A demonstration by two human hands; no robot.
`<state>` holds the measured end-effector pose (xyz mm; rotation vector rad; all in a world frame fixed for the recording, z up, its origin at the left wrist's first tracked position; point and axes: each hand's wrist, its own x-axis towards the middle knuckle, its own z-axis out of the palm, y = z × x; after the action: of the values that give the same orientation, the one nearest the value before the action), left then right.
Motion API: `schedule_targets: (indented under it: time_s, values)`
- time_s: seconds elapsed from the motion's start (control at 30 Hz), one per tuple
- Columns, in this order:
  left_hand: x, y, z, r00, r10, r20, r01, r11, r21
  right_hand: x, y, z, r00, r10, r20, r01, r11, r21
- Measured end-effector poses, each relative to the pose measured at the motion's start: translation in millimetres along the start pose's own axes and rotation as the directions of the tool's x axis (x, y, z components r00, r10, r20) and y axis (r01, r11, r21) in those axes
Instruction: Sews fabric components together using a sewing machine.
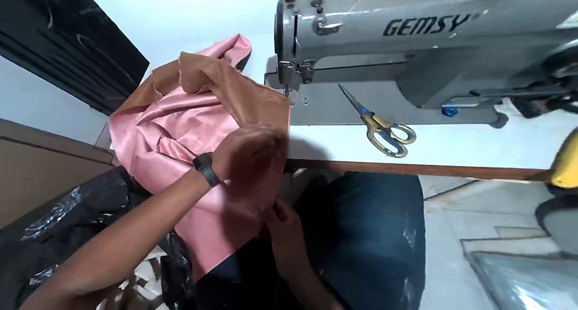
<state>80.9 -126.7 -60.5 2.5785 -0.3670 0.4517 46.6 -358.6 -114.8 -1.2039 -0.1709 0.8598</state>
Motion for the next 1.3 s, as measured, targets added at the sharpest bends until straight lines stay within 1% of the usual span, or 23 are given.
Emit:
schedule_targets:
  time_s: [0.07, 0.13, 0.2, 0.3, 0.4, 0.57, 0.6, 0.63, 0.67, 0.7, 0.73, 0.8, 0.87, 0.9, 0.93, 0.97, 1.0, 1.1, 1.17, 1.3]
  values:
    - [0, -6, 0, 0.999, 0.051, 0.008, -0.051, 0.999, -0.002, -2, 3, -2, 1.0, 0.024, -0.017, -0.024, 1.0, -0.008]
    - [1, -7, 0, 0.992, 0.115, 0.06, -0.119, 0.991, 0.065, -5, 5, -4, 0.999, 0.027, -0.032, -0.027, 1.0, -0.014]
    - [0, -6, 1, 0.987, 0.112, 0.115, -0.127, 0.983, 0.129, -7, 5, -4, 0.999, 0.01, -0.036, -0.011, 1.0, -0.011]
    - [-3, -4, 2, 0.988, 0.051, 0.148, -0.071, 0.988, 0.135, -9, 3, -6, 1.0, -0.002, -0.024, 0.001, 0.999, -0.04]
    - [-7, -3, 2, 0.992, 0.036, 0.122, -0.045, 0.996, 0.076, -11, 3, -6, 1.0, 0.017, -0.02, -0.018, 0.999, -0.037]
    - [-10, -7, 8, 0.992, 0.094, 0.079, -0.1, 0.993, 0.064, -8, -1, -10, 0.998, 0.069, -0.005, -0.069, 0.993, -0.093]
    - [-11, -7, 7, 0.993, 0.096, 0.074, -0.101, 0.993, 0.059, -8, -3, -12, 0.998, 0.067, 0.007, -0.065, 0.989, -0.129]
    - [-11, -7, 7, 0.993, 0.105, 0.058, -0.108, 0.993, 0.046, -7, -5, -15, 0.999, 0.036, 0.017, -0.032, 0.979, -0.203]
    - [-11, -9, 8, 0.992, 0.113, 0.054, -0.115, 0.993, 0.034, -5, -8, -22, 0.999, -0.038, 0.02, 0.042, 0.949, -0.313]
    - [-12, -11, 8, 0.991, 0.117, 0.059, -0.119, 0.993, 0.023, -3, -14, -31, 0.987, -0.161, 0.021, 0.155, 0.89, -0.429]
    - [-12, -12, 9, 0.991, 0.123, 0.058, -0.124, 0.992, 0.016, 1, -21, -43, 0.95, -0.31, 0.027, 0.275, 0.797, -0.538]
    - [-13, -13, 10, 0.99, 0.133, 0.049, -0.134, 0.991, 0.011, 18, -48, -65, 0.825, -0.561, 0.072, 0.443, 0.562, -0.698]
    - [-15, -12, 10, 0.989, 0.139, 0.042, -0.139, 0.99, 0.013, 40, -78, -75, 0.695, -0.696, 0.182, 0.54, 0.337, -0.772]
    - [-14, -11, 9, 0.99, 0.134, 0.037, -0.134, 0.991, 0.008, 51, -90, -76, 0.658, -0.711, 0.247, 0.565, 0.249, -0.786]
    - [-13, -9, 9, 0.991, 0.131, 0.033, -0.131, 0.991, 0.0, 63, -100, -75, 0.662, -0.684, 0.307, 0.568, 0.19, -0.801]
    - [-12, -9, 8, 0.991, 0.13, 0.022, -0.13, 0.991, -0.009, 74, -107, -72, 0.682, -0.642, 0.35, 0.558, 0.148, -0.816]
    - [-12, -8, 8, 0.991, 0.133, 0.012, -0.133, 0.991, -0.019, 85, -111, -70, 0.697, -0.608, 0.38, 0.557, 0.125, -0.821]
    - [-12, -9, 9, 0.987, 0.159, -0.029, -0.159, 0.987, -0.028, 106, -114, -68, 0.705, -0.552, 0.445, 0.579, 0.087, -0.811]
    - [-12, -8, 9, 0.986, 0.158, -0.057, -0.16, 0.987, -0.033, 111, -114, -68, 0.696, -0.551, 0.461, 0.593, 0.078, -0.802]
    - [-10, -6, 10, 0.987, 0.154, -0.054, -0.156, 0.987, -0.033, 111, -113, -69, 0.684, -0.543, 0.487, 0.604, 0.047, -0.796]
